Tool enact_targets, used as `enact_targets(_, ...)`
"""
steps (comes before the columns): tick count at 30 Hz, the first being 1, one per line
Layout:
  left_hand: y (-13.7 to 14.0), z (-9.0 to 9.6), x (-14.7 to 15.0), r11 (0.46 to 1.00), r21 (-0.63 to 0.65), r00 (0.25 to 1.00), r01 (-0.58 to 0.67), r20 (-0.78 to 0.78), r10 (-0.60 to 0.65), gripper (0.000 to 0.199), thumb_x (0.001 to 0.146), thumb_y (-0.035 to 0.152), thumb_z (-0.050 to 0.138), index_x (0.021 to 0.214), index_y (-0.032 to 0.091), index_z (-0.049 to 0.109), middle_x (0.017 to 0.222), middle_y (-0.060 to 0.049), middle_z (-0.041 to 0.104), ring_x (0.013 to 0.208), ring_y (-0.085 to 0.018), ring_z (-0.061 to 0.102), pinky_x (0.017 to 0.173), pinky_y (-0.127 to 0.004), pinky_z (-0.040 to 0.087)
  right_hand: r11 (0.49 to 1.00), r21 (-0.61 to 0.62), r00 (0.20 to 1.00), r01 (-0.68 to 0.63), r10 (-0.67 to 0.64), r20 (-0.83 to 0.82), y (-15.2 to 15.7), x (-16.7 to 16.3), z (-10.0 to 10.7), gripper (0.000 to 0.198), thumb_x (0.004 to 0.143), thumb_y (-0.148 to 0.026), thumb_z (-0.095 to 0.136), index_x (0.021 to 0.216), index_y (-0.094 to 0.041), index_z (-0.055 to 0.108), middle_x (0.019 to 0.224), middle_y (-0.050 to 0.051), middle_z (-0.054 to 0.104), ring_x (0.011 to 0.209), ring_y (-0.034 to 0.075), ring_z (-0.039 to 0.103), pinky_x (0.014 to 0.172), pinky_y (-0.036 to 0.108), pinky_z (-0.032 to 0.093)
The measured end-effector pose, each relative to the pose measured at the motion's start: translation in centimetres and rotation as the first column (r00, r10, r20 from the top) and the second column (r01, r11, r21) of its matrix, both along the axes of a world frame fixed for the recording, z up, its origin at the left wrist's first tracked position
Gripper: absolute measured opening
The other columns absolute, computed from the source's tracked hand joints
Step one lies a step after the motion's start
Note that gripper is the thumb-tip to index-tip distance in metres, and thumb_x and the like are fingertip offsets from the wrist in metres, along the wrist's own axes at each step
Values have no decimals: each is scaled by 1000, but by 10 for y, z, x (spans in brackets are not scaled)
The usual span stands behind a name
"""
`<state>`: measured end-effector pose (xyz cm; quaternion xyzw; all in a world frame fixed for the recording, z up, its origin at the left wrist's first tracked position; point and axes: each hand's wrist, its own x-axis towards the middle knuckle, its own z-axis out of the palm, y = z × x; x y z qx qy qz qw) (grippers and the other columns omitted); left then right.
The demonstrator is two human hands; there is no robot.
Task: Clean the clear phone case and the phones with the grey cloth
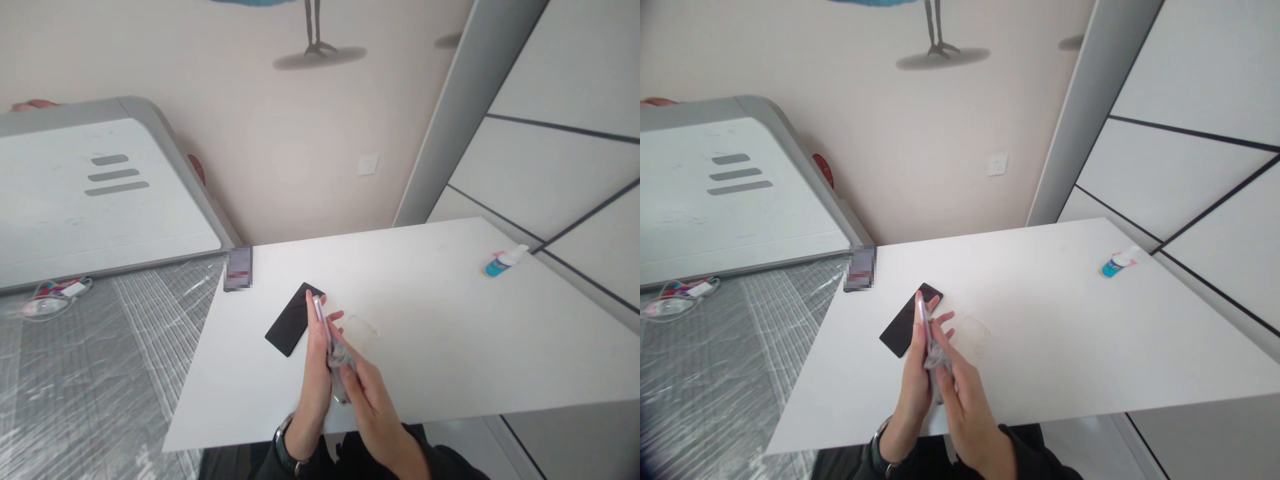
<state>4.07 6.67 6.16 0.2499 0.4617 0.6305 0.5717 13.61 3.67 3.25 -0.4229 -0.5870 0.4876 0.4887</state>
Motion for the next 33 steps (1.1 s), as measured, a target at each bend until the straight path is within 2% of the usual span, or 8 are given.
enact_targets(3,-8,-3,10,998,-28,986,55,161,-50,74,92,74,55,151,30,53,162,-8,50,142,-31,56,120,-47,42,981,122,976,-148,125,181,5,-3,1,53,114,-37,32,166,-39,24,173,0,26,158,23,27,128,49,30)
enact_targets(7,-13,-2,11,984,-60,930,165,342,-135,75,90,74,59,146,25,60,158,-12,55,149,-32,48,124,-46,38,961,220,946,-168,95,309,21,-1,4,64,113,-29,28,167,-43,-3,177,-6,3,162,25,5,132,58,6)
enact_targets(12,-4,0,-5,972,-66,860,224,483,-166,70,97,73,42,158,38,41,160,-6,53,150,-31,47,120,-55,42,865,258,811,-430,244,531,19,12,13,72,108,-29,47,169,-35,8,175,2,18,161,31,18,131,61,11)
enact_targets(18,-7,-6,-5,947,-84,818,311,530,-222,65,96,64,52,147,25,59,148,-12,64,149,-33,48,123,-54,37,891,292,756,-348,82,650,20,20,18,74,111,-49,39,169,-19,6,173,15,16,160,36,16,126,70,15)
enact_targets(22,-9,-6,-8,958,-61,813,281,545,-204,59,93,71,53,146,44,56,150,0,64,147,-29,50,122,-54,38,776,297,720,-556,271,639,9,28,16,92,102,-71,45,170,-23,6,172,13,23,159,35,23,129,64,12)
enact_targets(28,-19,4,15,923,-87,823,374,490,-287,57,91,64,61,125,20,75,138,-14,70,145,-36,52,123,-53,38,943,313,846,-117,-70,528,45,27,13,58,111,-54,33,159,-22,44,165,14,42,155,33,36,127,70,13)
enact_targets(30,-17,9,18,934,-86,843,347,466,-270,59,90,66,60,124,20,76,138,-13,70,144,-36,53,123,-52,39,949,306,852,-77,-97,514,50,23,18,45,111,-36,36,151,-24,53,161,10,50,153,29,40,128,68,16)
enact_targets(33,-7,13,14,952,-88,872,292,433,-228,62,94,69,51,134,25,71,143,-11,68,143,-35,54,120,-53,43,926,329,854,-185,-14,519,37,20,26,57,103,-14,32,158,-21,45,166,8,42,157,25,32,130,60,21)
